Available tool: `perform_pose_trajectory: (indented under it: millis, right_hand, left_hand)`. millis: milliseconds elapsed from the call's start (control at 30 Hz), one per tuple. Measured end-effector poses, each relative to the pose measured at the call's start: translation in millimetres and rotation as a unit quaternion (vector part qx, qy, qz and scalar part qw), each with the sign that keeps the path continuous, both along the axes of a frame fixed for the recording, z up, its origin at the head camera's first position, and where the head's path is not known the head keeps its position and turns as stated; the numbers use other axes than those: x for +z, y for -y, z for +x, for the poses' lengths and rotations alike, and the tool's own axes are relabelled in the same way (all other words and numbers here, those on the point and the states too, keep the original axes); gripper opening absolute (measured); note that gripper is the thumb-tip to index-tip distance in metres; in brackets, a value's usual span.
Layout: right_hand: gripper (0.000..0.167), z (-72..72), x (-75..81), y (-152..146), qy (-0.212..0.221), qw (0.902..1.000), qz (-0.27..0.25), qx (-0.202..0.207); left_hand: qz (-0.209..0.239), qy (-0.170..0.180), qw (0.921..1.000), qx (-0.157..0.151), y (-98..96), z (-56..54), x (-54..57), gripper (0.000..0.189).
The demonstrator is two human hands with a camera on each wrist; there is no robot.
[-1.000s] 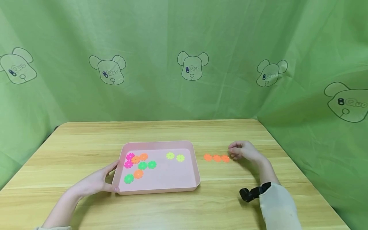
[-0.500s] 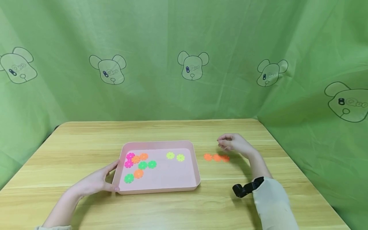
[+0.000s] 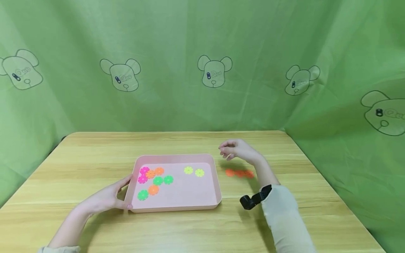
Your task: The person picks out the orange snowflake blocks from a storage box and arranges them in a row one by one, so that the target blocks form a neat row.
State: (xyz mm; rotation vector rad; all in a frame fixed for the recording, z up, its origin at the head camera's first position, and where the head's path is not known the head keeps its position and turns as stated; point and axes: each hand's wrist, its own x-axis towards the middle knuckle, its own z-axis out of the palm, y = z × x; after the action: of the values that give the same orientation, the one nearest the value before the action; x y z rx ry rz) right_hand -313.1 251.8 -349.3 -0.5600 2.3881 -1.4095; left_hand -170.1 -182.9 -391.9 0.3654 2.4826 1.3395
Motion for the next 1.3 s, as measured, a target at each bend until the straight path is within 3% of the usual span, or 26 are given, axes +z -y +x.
perform_pose_trajectory:
  millis: [433, 833, 1033, 1300]
  right_hand:
    - [0.035, -10.5, 5.3, 72.1, 0.009, 0.9968, 0.034, 0.072]
    - [0.035, -21.5, -1.0, 126.2, -0.003, 0.989, 0.066, 0.132]
    - [0.033, -19.1, -5.7, 150.0, 0.038, 0.9885, 0.053, 0.136]
    - [0.033, -23.1, -14.0, 172.1, 0.039, 0.9839, 0.072, 0.159]
  left_hand:
    - [-0.005, -0.007, 1.0, -0.002, 0.7, 0.4, 0.6, 0.107]
    - [-0.003, -0.015, 0.9999, -0.004, 0.8, -1.3, -0.6, 0.107]
    - [-0.008, -0.012, 0.9999, 0.003, 0.4, -1.0, -0.5, 0.108]
    - [-0.005, -0.01, 0.9999, 0.004, 0.0, -0.9, 0.8, 0.106]
